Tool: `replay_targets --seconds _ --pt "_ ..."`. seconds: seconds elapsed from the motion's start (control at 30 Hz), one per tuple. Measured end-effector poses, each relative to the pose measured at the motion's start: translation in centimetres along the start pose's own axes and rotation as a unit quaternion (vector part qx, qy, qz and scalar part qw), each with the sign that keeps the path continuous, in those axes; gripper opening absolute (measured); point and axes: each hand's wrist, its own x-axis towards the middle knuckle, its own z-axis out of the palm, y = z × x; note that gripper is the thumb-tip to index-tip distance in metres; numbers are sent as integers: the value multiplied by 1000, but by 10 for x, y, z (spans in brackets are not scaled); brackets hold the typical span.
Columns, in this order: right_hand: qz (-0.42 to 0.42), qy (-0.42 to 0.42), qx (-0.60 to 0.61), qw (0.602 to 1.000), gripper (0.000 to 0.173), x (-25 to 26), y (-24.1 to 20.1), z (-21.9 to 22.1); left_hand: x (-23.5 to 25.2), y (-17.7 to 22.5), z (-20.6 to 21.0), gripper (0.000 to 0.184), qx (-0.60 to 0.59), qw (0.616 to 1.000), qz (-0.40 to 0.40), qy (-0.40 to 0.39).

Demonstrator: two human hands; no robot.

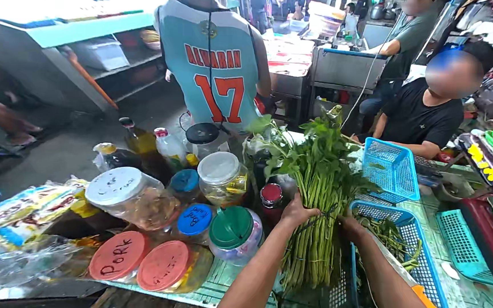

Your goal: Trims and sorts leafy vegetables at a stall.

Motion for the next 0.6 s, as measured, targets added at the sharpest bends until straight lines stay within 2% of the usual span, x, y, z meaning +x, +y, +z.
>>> replay_targets --seconds 0.1,0.2,0.23,0.3,0.4,0.47,0.53,0.6 --pt "-6 -8 -155 988 56 -10 -17 -6 3 3 7 118 -5 1000 -14 8" --pt "-90 1 -214 973 45 -46 -28 -31 -1 8 6 114 43 998 -40 15" --pt "-116 27 -237 964 43 -60 -23 -45 -5 10 5 109 74 996 -44 22" --pt "-95 104 -326 935 41 -91 -1 -79 -15 13 4 94 161 985 -35 45" --pt "37 146 -433 889 52 -127 58 -124 -34 19 11 59 270 955 58 107" --pt "83 144 -445 880 68 -143 102 -139 -38 17 24 44 302 922 184 157" --pt "81 166 -458 870 74 -151 127 -141 -34 17 40 41 343 886 281 134" --pt "82 200 -474 853 78 -154 138 -139 -31 23 58 48 418 862 284 47"
